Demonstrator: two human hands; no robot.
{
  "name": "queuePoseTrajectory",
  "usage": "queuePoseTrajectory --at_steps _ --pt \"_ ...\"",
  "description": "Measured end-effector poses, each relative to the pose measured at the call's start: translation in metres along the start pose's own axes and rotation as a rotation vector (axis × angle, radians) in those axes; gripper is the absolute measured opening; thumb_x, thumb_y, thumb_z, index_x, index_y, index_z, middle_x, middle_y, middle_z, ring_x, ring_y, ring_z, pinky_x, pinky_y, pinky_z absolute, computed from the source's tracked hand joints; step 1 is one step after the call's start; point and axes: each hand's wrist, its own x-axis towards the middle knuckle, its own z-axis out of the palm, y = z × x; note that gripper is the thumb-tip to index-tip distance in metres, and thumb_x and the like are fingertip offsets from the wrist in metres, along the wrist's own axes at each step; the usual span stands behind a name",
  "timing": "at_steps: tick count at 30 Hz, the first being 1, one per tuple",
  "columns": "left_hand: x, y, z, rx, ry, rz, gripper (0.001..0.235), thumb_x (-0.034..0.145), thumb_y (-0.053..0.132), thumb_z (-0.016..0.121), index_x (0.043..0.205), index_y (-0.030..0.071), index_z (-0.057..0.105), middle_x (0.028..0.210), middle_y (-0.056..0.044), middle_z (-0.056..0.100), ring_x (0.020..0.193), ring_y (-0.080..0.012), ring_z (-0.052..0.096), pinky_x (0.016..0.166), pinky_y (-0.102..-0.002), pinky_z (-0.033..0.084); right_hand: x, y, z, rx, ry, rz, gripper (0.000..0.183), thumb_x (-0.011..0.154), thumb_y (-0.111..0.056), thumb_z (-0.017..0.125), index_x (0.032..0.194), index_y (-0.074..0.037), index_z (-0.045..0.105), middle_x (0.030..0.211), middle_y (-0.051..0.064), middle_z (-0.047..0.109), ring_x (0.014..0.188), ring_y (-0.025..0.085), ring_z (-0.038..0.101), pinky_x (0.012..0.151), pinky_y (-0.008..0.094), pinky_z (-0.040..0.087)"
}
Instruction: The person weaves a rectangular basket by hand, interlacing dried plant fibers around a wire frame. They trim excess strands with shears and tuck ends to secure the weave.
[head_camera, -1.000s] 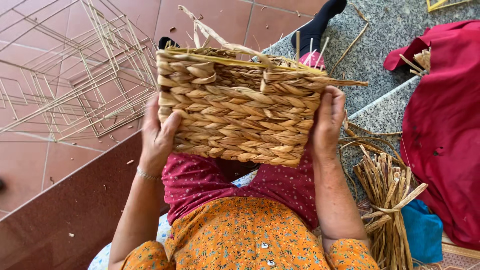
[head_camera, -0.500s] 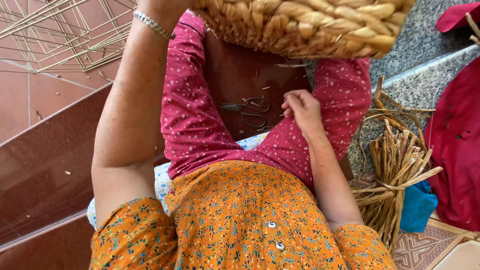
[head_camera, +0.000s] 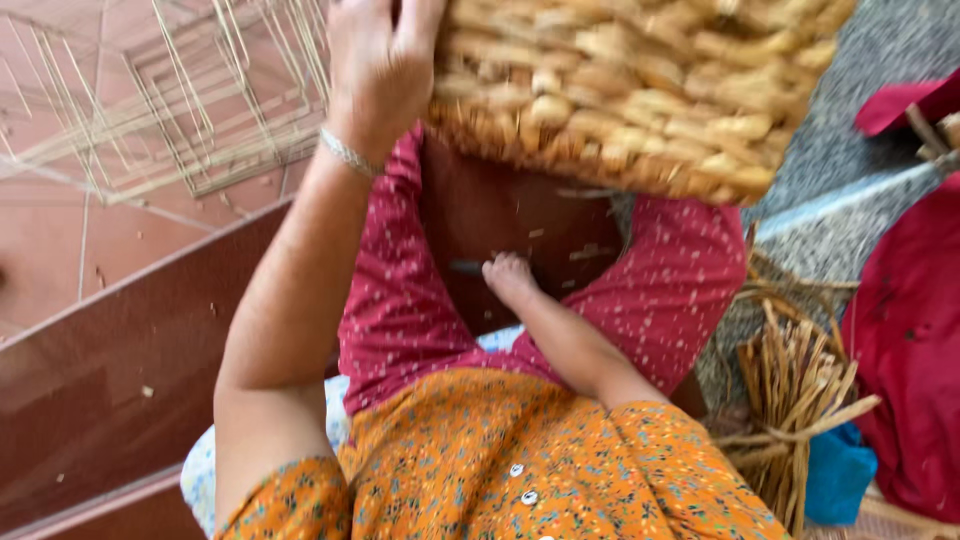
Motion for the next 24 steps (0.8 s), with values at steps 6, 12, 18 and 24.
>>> queuePoseTrajectory --at_steps 6,12,18,24 --pt "-0.016 0.030 -0.008 -0.152 0.015 0.073 0.049 0.110 0.041 0.055 0.139 0.002 0.060 0.113 -0.014 0.078 0.102 -0.0206 0.078 0.089 -0.035 0.062 0.009 0.018 -0.012 0.004 -0.056 0.023 0.030 0.080 -0.007 0.070 0.109 -0.004 0.061 0.104 0.024 0.065 0.094 0.041 0.068 0.077 0.049 0.056" --pt "-0.015 0.026 -0.004 -0.128 0.006 0.026 0.052 0.109 0.043 0.056 0.141 0.003 0.059 0.113 -0.014 0.079 0.105 -0.0219 0.078 0.092 -0.034 0.060 -0.007 0.002 -0.013 0.145 -0.046 0.043 0.038 0.077 -0.006 0.072 0.113 -0.005 0.058 0.105 0.024 0.063 0.093 0.041 0.067 0.078 0.049 0.055" --pt "-0.029 0.028 -0.010 -0.174 -0.023 0.026 0.049 0.109 0.040 0.056 0.142 0.004 0.057 0.112 -0.015 0.078 0.103 -0.0221 0.078 0.089 -0.033 0.061 -0.047 0.006 -0.085 0.807 0.039 0.208 0.059 0.074 -0.017 0.083 0.123 -0.009 0.053 0.101 0.014 0.068 0.088 0.030 0.070 0.079 0.042 0.055" --pt "-0.066 0.029 -0.024 -0.216 -0.015 0.021 0.045 0.106 0.031 0.058 0.143 0.005 0.058 0.109 -0.016 0.078 0.099 -0.0190 0.078 0.086 -0.032 0.060 -0.204 0.021 -0.139 1.433 0.210 -0.165 0.075 0.086 -0.037 0.083 0.148 -0.007 0.055 0.099 -0.002 0.064 0.085 0.010 0.063 0.071 0.026 0.053"
